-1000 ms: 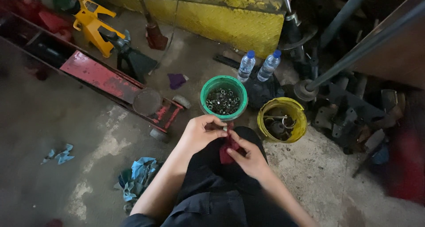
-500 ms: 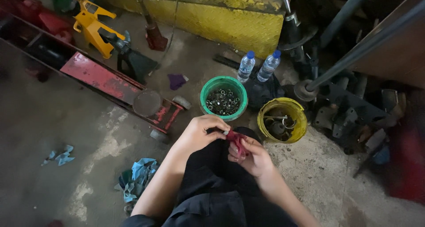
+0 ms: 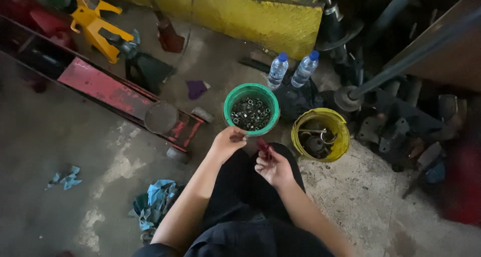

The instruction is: The person sits on the floor and repeatedly picks up small metal parts from a green bucket. They wipe each part with a red cloth and then place it back into the bucket.

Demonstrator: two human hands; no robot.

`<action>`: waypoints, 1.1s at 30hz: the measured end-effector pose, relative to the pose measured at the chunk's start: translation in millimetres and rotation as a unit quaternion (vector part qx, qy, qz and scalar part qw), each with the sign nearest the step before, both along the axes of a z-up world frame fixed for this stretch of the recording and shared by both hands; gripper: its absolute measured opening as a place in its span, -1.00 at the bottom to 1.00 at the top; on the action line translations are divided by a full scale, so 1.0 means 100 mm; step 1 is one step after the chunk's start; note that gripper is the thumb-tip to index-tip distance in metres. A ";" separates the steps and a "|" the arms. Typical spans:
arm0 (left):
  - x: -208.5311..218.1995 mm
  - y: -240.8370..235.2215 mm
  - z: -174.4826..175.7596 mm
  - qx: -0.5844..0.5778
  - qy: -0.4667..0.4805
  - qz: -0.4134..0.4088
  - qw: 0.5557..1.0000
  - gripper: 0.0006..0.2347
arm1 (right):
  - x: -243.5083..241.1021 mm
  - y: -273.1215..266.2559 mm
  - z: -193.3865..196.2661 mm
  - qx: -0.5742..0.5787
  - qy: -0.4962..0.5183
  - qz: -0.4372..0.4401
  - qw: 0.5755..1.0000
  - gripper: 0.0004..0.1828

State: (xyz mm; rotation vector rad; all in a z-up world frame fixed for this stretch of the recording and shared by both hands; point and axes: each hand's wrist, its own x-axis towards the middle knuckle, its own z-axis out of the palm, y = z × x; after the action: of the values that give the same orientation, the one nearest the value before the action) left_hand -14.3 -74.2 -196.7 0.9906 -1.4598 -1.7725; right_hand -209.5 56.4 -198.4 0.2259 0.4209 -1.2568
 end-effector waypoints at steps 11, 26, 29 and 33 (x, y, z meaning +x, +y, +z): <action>-0.58 -0.71 -0.67 -0.055 -0.217 0.022 0.974 -0.77 | -0.10 -0.24 -0.78 0.019 -0.030 0.011 0.999 -0.75; -1.26 -1.11 -0.86 -0.281 -0.381 -0.050 0.879 -0.77 | -0.07 -0.23 -0.74 0.085 -0.043 0.051 0.994 -0.73; -1.35 -1.15 -0.81 -0.309 -0.436 -0.070 0.842 -0.74 | -0.08 -0.22 -0.74 0.099 -0.040 0.049 0.993 -0.71; -1.52 -1.19 -0.54 -0.280 -0.527 -0.130 0.792 -0.67 | -0.07 -0.19 -0.87 0.088 -0.065 0.044 0.993 -0.72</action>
State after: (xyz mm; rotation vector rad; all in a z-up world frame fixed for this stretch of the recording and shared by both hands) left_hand -166.5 -193.6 -250.8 1.5688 -2.6880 -0.7036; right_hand -216.0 37.8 -285.0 0.4320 0.4242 -1.1116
